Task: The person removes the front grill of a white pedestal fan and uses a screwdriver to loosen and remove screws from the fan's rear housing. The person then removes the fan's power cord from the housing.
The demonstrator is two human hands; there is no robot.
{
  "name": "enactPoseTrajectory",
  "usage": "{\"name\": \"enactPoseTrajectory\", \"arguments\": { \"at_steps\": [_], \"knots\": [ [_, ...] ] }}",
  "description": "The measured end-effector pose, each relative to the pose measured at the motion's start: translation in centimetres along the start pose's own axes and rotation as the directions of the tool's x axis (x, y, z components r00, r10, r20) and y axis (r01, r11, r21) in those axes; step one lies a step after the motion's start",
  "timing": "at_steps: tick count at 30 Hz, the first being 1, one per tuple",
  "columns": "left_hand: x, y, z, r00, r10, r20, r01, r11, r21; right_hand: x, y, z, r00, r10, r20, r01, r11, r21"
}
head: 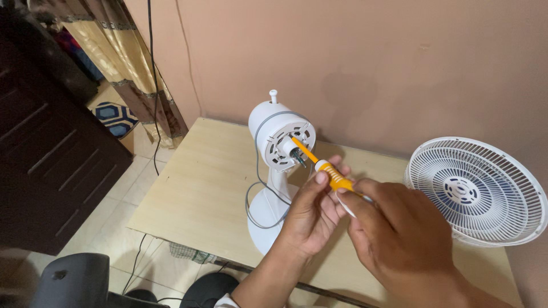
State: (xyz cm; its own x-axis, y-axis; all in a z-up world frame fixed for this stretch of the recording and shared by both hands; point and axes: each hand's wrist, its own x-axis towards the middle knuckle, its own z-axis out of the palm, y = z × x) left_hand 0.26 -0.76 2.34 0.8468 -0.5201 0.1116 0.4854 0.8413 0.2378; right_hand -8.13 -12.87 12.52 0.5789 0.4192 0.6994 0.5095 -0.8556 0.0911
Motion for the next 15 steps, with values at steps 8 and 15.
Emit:
{"name": "enactPoseTrajectory", "arguments": {
  "at_steps": [8,15],
  "knots": [
    [-0.3,-0.2,-2.1,0.994,-0.007,0.113,0.001,0.999,0.049,-0.3,-0.5,0.0,0.997,0.078,0.009,-0.078,0.994,0.081],
    [-0.5,0.3,-0.1,0.998,-0.010,0.069,0.004,0.995,0.097,-1.0,0.1,0.7,0.884,0.436,0.169,-0.453,0.889,0.072]
  ]
}}
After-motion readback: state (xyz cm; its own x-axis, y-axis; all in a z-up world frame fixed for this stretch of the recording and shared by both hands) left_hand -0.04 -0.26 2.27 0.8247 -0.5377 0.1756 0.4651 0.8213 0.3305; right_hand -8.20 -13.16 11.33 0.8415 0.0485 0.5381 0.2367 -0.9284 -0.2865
